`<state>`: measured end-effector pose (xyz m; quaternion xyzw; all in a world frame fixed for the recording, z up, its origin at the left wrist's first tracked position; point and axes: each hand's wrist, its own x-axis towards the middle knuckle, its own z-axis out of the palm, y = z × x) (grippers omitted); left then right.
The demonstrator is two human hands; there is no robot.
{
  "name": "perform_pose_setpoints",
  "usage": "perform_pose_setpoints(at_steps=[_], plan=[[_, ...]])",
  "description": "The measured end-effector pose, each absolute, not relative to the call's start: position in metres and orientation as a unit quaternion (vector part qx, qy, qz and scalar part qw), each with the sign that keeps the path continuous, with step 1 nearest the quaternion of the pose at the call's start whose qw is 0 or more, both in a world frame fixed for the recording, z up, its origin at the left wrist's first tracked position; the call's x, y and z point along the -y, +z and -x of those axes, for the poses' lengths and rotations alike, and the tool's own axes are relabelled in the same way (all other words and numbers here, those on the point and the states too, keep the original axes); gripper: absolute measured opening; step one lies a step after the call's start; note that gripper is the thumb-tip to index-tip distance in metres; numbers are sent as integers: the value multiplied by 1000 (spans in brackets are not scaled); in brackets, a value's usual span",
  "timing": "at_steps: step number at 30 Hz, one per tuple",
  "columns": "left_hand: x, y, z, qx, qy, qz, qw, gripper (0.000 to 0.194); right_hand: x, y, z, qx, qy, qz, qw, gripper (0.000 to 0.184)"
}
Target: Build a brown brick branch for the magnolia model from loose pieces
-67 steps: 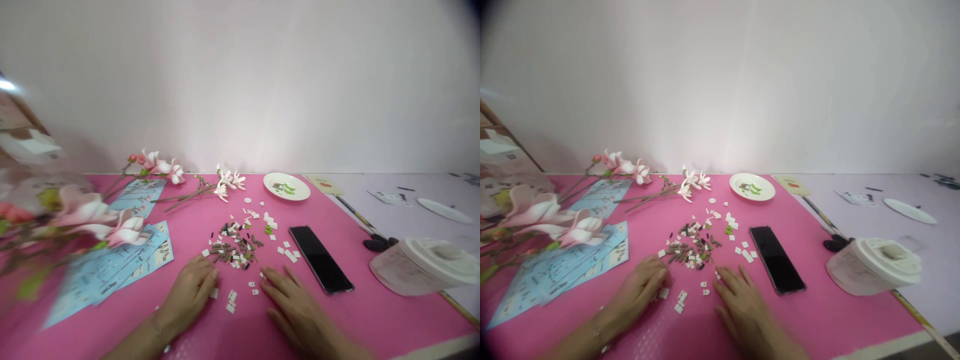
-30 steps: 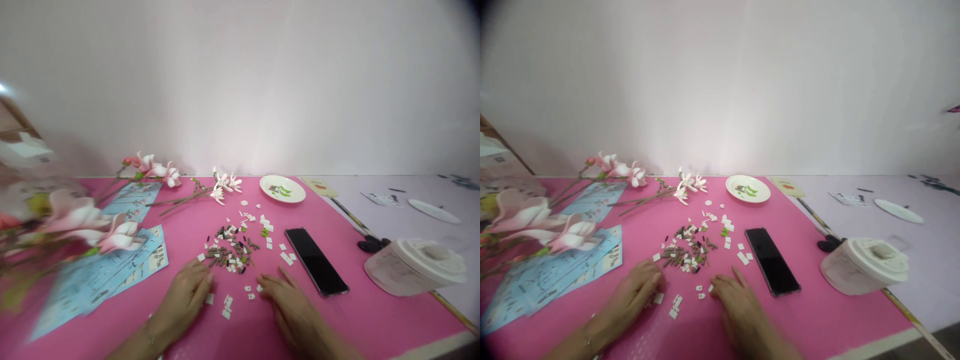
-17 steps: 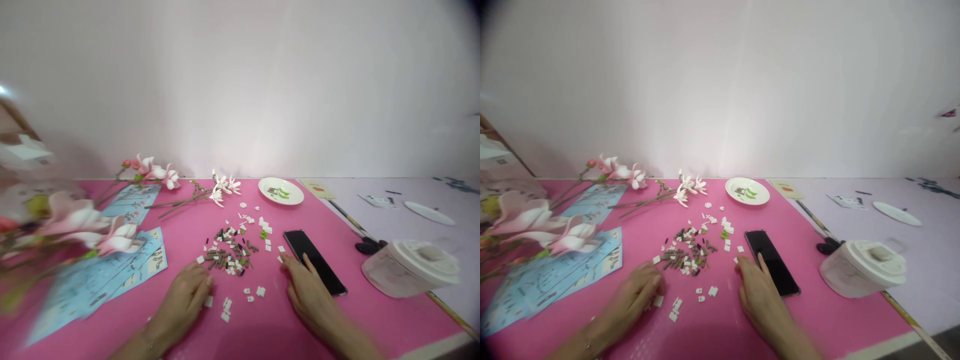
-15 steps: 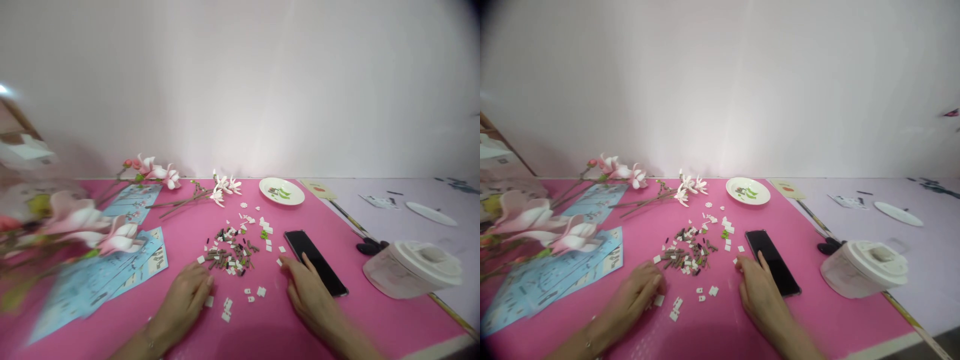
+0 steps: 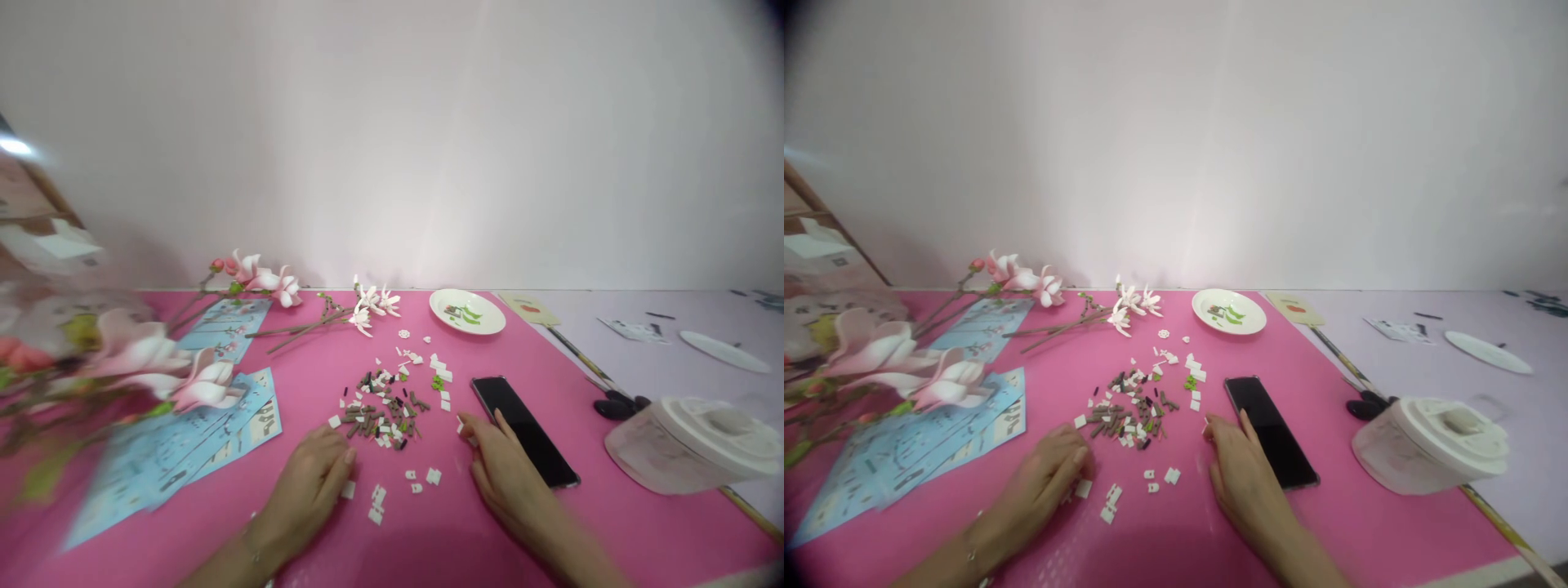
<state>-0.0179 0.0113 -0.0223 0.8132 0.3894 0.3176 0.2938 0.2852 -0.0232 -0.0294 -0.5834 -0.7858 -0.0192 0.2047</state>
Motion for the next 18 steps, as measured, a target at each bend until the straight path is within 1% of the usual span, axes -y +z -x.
perform_pose_setpoints(at_steps=[5,8,12,15,18], plan=[[-11,-22,17,-391,317,-815,287,44,18,-21,-286,795,-35,570,206,27],[-11,-21,17,-391,328,-813,281,45,10,-7,-283,805,-45,555,202,19],[-11,-21,20,-409,406,-767,282,46,0,9,-273,813,-57,539,214,20],[-12,-21,23,-423,484,-699,312,47,-8,16,-259,824,-64,517,223,22],[-13,-18,24,-439,527,-643,341,47,-13,17,-241,840,-59,492,219,24]])
